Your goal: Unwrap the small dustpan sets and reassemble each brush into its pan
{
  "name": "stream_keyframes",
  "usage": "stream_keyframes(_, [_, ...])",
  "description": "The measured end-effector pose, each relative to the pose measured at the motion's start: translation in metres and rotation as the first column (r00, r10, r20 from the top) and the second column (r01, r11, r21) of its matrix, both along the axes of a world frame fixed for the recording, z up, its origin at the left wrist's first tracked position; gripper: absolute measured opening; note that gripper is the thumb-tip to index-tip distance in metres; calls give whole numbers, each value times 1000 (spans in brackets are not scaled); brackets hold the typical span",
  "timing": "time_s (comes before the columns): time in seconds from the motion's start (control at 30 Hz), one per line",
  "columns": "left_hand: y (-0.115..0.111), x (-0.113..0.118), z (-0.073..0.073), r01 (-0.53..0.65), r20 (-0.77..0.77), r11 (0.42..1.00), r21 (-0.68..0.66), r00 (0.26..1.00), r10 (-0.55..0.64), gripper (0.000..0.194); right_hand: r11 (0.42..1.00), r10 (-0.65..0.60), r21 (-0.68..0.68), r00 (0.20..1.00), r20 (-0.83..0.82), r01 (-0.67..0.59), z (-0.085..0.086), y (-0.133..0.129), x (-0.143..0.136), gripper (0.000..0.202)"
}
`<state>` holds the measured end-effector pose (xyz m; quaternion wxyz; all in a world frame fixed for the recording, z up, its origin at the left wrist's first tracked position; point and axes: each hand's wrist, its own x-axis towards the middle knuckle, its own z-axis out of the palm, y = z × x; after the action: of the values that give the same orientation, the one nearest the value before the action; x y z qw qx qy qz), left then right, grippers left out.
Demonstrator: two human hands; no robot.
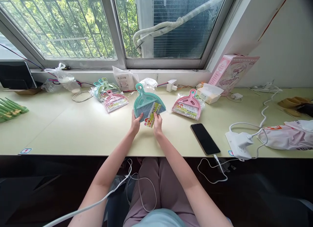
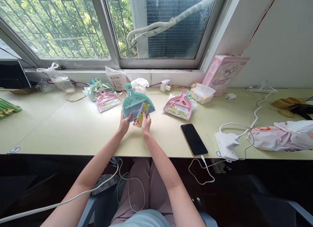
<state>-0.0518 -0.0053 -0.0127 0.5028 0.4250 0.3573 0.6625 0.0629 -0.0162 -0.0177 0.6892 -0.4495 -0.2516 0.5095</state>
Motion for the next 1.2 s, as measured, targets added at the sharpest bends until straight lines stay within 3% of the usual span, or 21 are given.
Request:
stream_keyframes(0.1, [1, -2, 2, -37, 9, 999, 21, 999, 37, 69, 996, 83, -37, 984, 156, -78, -1, 0, 1, 22])
stream_keyframes(0.23, [0, -2, 4, -11, 28, 1000, 16, 1000, 10, 79, 989, 143, -59, 988, 67, -139, 1, -1, 2, 23])
stream_keyframes(0.43, [-6, 6, 3, 161, -24, 987, -24, 987, -162, 82, 985, -106, -139, 993, -54, 98, 10, -4, 5, 33])
stream_keyframes(0.57, [-10, 12, 0, 274, -186, 962, -15, 944, -272, 87, 958, -193, -199, 978, 81, 206, 8, -1, 4, 40])
stream_keyframes(0.67, [-12, 16, 0, 274, -289, 961, 26, 923, -255, 88, 941, -236, -200, 954, 185, 272, 5, 2, 4, 42])
stream_keyframes(0.77, [-13, 19, 2, 275, -300, 958, 76, 923, -241, 86, 922, -278, -197, 925, 260, 332, 2, 2, 5, 42])
stream_keyframes(0.93, [-15, 26, 3, 249, -254, 964, 95, 942, -218, 87, 921, -293, -189, 926, 240, 340, 0, 2, 5, 40])
stream_keyframes(1.07, [-17, 23, 5, 242, -234, 966, 90, 948, -216, 86, 939, -318, -87, 935, 156, 333, 2, 4, 6, 37])
stream_keyframes(1.13, [-17, 17, 8, 329, -250, 940, 89, 921, -299, 89, 935, -338, -75, 936, 96, 346, 5, 6, 10, 36])
stream_keyframes(1.2, [-15, 9, 10, 489, -260, 871, 46, 848, -462, 89, 931, -347, -105, 937, 43, 349, 7, 8, 16, 33])
